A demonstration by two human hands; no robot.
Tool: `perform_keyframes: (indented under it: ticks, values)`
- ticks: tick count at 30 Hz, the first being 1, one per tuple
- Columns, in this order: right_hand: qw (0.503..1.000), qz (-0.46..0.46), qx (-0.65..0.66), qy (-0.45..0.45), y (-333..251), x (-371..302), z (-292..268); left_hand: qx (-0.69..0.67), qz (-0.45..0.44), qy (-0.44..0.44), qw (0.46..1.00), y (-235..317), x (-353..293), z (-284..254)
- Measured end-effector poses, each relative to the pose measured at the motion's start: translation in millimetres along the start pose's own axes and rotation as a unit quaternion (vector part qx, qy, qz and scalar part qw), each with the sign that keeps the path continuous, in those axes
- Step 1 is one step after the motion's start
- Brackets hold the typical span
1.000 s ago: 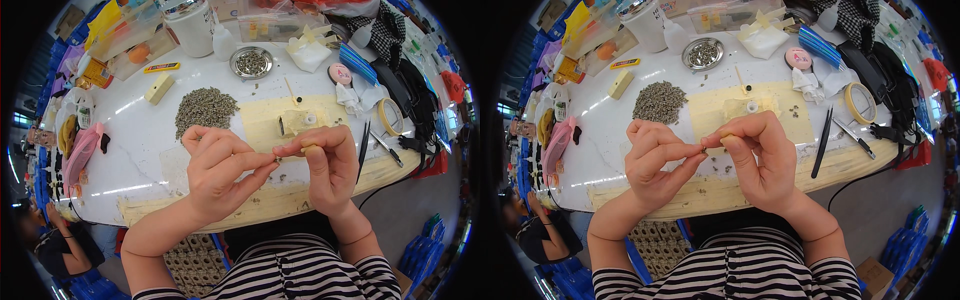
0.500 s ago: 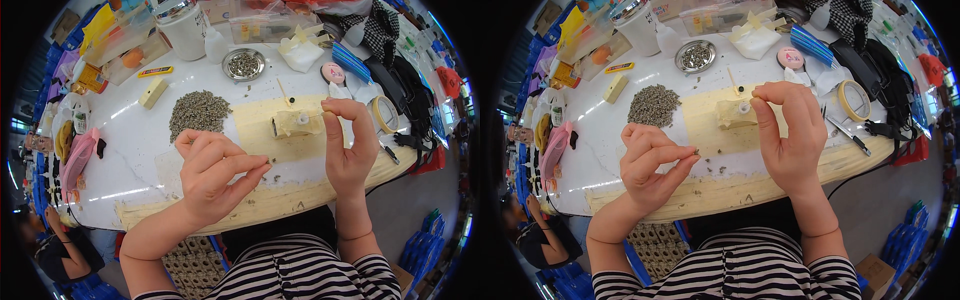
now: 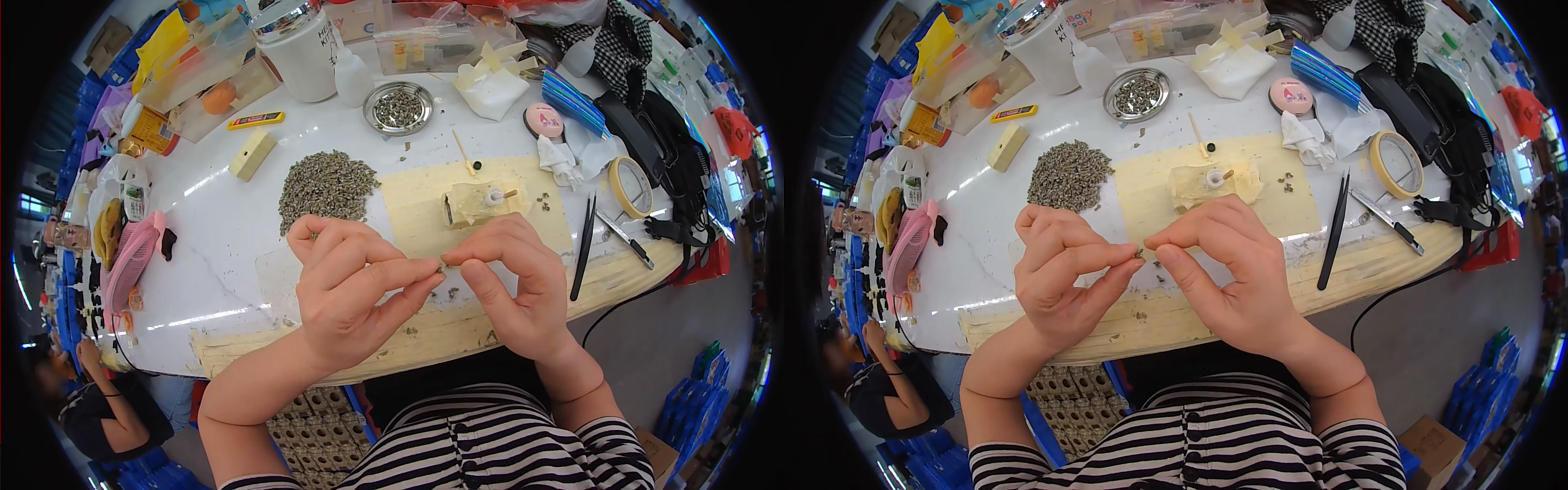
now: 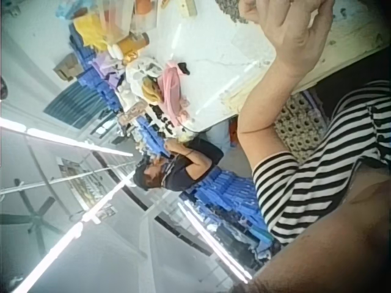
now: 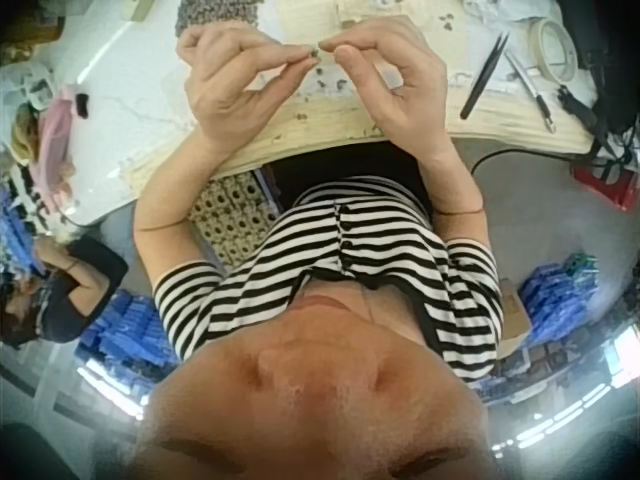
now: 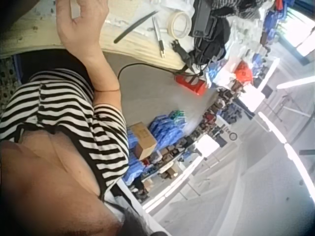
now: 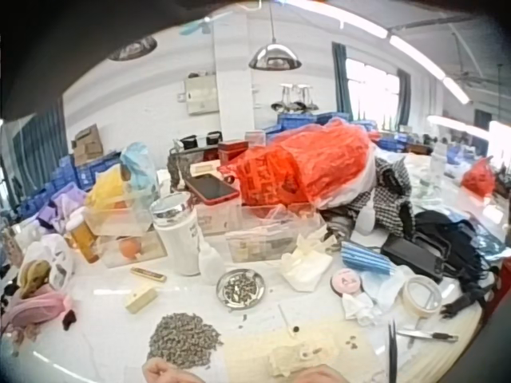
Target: The person assembles small toy components by hand, inserting a small pin or axle into a larger plastic piece and then fitting another small component onto it.
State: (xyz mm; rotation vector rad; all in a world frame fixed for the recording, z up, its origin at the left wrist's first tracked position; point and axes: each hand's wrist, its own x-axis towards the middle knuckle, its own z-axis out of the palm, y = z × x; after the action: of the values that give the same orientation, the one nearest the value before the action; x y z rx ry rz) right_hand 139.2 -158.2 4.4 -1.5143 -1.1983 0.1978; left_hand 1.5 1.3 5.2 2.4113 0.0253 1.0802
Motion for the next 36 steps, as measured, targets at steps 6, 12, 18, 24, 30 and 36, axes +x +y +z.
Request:
perform_keyframes:
  ticks: [6, 12, 18, 24, 30, 36]
  values:
    - [0.998, 0.035, 0.059, 0.004, 3.9, -3.1, 6.4, 0.005, 0.005, 0.003, 1.000, 0.2, -0.7, 1.5]
    - [0.999, 0.013, 0.042, 0.016, 4.3, -3.6, 5.3, 0.015, 0.009, 0.003, 1.000, 0.0, -0.3, 1.3]
    - [0.995, -0.077, -0.054, 0.038, 0.2, -3.2, 5.3, 0.023, 0.009, 0.004, 1.000, -1.3, -0.4, 2.7]
    - [0.990, -0.105, -0.090, 0.040, 2.1, -5.4, 6.2, 0.014, 0.029, -0.018, 0.999, -2.8, -0.5, -2.0]
    - [0.998, -0.057, -0.030, 0.016, 6.7, -7.3, 7.1, 0.006, 0.031, -0.016, 0.999, -2.0, -0.6, -3.1]
    - [0.996, 0.032, 0.084, -0.015, 10.0, -10.9, 6.5, 0.004, 0.045, -0.015, 0.999, -2.2, -1.3, -1.5]
